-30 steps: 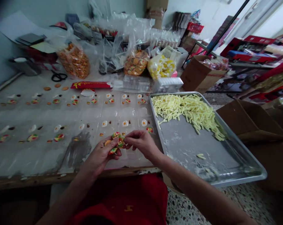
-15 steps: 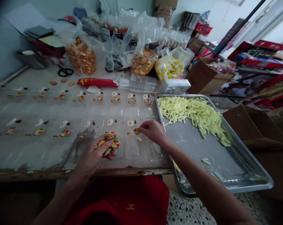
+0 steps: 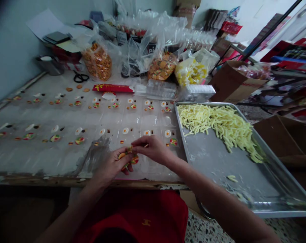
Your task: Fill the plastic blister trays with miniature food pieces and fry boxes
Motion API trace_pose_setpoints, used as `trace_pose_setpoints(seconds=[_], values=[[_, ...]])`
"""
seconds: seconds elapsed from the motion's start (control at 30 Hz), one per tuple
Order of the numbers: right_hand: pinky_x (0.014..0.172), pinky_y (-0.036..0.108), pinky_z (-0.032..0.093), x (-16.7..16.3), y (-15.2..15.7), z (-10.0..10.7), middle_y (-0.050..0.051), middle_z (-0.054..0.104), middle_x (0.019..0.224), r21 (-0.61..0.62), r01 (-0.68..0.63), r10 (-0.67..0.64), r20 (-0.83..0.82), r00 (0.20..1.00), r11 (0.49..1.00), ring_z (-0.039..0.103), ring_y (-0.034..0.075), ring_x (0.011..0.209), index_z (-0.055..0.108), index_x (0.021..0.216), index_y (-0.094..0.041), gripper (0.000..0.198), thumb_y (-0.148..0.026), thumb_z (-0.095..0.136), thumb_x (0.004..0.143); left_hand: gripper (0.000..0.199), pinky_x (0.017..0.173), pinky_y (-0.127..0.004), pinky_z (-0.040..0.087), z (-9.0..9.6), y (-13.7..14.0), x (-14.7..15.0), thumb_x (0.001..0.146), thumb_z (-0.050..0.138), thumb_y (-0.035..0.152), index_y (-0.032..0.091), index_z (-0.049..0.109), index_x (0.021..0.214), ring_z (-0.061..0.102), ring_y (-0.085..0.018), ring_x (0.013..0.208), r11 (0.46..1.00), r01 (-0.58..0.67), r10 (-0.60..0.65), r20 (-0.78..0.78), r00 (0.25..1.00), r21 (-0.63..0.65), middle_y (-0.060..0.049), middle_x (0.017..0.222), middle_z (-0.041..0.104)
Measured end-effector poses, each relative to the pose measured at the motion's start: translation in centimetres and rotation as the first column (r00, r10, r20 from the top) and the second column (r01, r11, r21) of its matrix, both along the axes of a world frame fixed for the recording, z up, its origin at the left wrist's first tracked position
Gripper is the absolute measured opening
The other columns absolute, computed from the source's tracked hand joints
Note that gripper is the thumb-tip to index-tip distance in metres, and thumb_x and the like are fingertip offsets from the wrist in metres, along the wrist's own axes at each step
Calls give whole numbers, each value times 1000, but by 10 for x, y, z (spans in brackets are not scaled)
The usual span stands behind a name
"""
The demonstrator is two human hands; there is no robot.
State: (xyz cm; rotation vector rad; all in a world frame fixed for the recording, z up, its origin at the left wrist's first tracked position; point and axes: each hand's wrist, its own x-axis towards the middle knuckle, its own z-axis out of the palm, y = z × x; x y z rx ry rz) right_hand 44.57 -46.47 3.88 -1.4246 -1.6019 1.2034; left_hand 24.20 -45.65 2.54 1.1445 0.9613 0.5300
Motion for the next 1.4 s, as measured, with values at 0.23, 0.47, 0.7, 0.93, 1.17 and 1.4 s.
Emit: trace_pose_setpoints(seconds=[0.23,0.47,0.7,0.93,1.17,1.4], values=[[51,23,45,-16,27,-17,2,70,67,-185,110,-129,-95,987,977,60,13,56,77,93,-17,24,-35,79,77,42,53,-21,49,10,-10,-32,77,76,39,18,68,113,65,-14,63,974,-198,190,-77,979,-111,-4,81,71],[54,25,34,-34,67,-32,0,67,63,159,146,-205,476,855,976,57,12,58,73,68,-18,10,-22,79,76,36,52,-19,48,11,1,-58,76,79,35,18,66,105,67,-12,66,914,-407,405,-56,912,-12,-4,91,75],[62,26,44,-57,47,-8,3,75,80,140,18,-51,243,969,990,63,16,70,80,89,-22,17,-37,72,88,49,57,-23,53,8,8,-54,72,83,42,17,62,109,69,-16,68,899,-439,439,6,899,-11,-3,81,73],[56,25,44,-94,67,-13,3,72,70,-59,-13,9,-67,998,998,60,14,59,79,91,-18,22,-38,76,81,34,64,-24,56,12,9,-84,82,70,33,17,59,110,70,-15,73,795,-542,588,124,800,-272,-7,93,74],[58,26,37,-121,109,-39,0,69,68,196,-34,-62,461,885,980,60,15,63,76,79,-21,7,-26,79,76,27,75,-29,61,15,18,-126,87,61,19,14,61,113,75,-20,90,751,-475,620,246,745,-458,-15,109,75],[64,26,45,-131,71,-6,3,71,84,306,-209,149,207,967,929,62,15,70,77,100,-23,14,-32,68,94,33,86,-30,60,7,20,-126,84,73,25,17,64,115,73,-19,98,745,-508,654,320,685,-433,-9,110,74]])
